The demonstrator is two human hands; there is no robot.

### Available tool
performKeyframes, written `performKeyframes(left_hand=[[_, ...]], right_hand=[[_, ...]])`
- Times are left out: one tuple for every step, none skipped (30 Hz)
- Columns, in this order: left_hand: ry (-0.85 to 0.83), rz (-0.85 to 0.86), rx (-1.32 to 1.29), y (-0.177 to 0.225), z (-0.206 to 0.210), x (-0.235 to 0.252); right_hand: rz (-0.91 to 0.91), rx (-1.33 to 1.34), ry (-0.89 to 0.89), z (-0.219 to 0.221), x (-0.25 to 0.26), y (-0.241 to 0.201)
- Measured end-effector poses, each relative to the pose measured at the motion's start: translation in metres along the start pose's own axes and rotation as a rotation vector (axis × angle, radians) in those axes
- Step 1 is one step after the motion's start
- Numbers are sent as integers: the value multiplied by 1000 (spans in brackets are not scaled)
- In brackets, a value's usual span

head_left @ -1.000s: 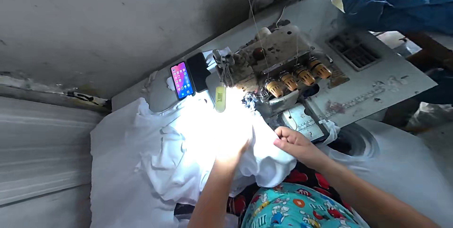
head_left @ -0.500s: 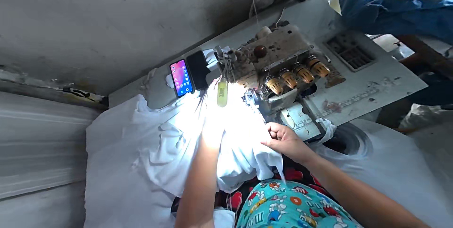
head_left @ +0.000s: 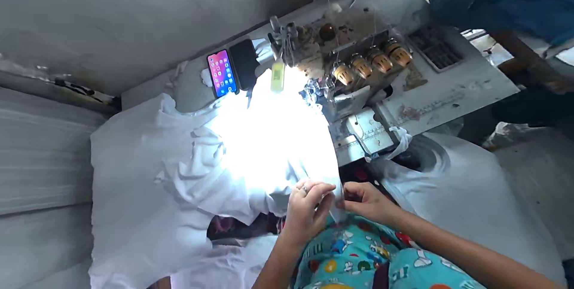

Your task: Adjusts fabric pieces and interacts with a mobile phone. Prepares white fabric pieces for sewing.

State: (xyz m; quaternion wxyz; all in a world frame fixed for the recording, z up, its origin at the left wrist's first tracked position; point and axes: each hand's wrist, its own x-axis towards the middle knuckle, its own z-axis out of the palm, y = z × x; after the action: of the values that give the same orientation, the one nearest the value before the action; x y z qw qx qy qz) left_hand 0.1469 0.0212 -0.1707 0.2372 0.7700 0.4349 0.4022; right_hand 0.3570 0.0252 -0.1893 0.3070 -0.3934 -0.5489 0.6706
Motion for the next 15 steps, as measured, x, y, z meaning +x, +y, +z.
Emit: performKeyframes(left_hand=[[-28,-42,-70,0,5,-10],[-44,-96,-145,2,9,-18],[-47,-153,-227,5,13,-25],[-46,-219,-322,10,16,-31],[-48,-303,-425,15,18,-37],[-52,-399,-539,21,20,-41],[-57,-499,-666,25,20,-43],[-60,-590,-805,28,21,-45],[-63,-663,-934,31,21,-47],[-68,-708,-1050,32,20,-49],[-68,-719,-1133,33,19,-52],[-55,-693,-1180,35,18,-55],[-23,-633,-1182,37,18,-57],[28,-543,-1134,40,17,-58],[80,-428,-1041,44,15,-58]], right_hand=[[16,14,-18,2,-6,1],[26,25,-31,4,-10,1],[22,38,-39,6,-13,0],[9,47,-41,7,-16,-1],[-10,55,-41,10,-19,-2],[-29,66,-40,12,-21,-3],[-48,85,-43,13,-23,-3],[-63,112,-50,14,-25,-4],[-73,146,-59,16,-27,-5],[-76,184,-67,17,-30,-7],[-82,217,-74,18,-32,-9],[-83,242,-83,18,-34,-12],[-81,258,-96,17,-37,-14],[-78,271,-110,16,-39,-16],[-68,281,-126,14,-40,-20]])
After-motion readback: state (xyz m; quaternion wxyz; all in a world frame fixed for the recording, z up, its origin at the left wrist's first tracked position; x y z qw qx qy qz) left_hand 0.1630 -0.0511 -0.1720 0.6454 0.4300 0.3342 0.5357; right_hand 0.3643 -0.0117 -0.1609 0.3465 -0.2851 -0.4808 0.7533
